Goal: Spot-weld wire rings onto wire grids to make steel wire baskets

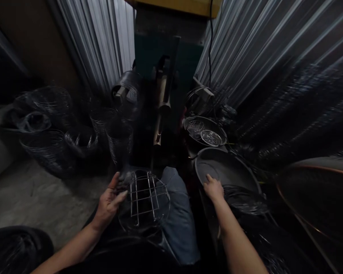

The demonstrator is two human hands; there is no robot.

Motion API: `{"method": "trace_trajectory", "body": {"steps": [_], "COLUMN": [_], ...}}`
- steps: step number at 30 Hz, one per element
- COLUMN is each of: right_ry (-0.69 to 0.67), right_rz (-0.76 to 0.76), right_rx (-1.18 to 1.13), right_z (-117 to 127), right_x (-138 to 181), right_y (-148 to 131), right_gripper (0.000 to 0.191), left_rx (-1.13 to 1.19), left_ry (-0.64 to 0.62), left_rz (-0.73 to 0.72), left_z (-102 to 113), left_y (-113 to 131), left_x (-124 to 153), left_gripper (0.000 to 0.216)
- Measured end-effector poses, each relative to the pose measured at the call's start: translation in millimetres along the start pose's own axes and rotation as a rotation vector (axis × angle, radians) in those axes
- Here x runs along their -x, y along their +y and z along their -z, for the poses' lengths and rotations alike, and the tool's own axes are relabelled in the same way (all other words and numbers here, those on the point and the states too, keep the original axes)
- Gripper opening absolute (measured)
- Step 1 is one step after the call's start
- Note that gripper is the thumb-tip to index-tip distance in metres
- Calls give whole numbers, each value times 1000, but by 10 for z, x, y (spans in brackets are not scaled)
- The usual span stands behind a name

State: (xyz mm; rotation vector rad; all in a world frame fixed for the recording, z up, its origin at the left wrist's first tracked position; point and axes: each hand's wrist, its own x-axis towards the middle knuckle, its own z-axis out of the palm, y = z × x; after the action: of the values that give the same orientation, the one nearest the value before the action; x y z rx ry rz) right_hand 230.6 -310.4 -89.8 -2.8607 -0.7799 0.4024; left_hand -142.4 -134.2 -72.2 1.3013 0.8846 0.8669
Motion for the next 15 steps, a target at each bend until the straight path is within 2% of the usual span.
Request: {"method": "trace_trajectory", "body": {"steps": [2, 5, 11, 15], "right_ry": [-85, -190, -310, -363], "right_rz": [-81, -101, -51, -45], "right_rx": [68, 128, 190, 227], "right_z": [-68, -224, -503, -593], "right_x": [-235, -506, -936, -1073], "right_y": [235, 437, 509, 487], "right_gripper": [36, 34, 34, 32], "left_rx": [90, 159, 104, 32], "left_ry": [39, 68, 153, 179], "left_rz": [75, 168, 326, 339], "left_z": [37, -10, -326, -451], "left_y": [-2, 78, 348, 268], "left_x": [-41, -90, -299, -517], "left_gripper": [72, 72, 76, 69]}}
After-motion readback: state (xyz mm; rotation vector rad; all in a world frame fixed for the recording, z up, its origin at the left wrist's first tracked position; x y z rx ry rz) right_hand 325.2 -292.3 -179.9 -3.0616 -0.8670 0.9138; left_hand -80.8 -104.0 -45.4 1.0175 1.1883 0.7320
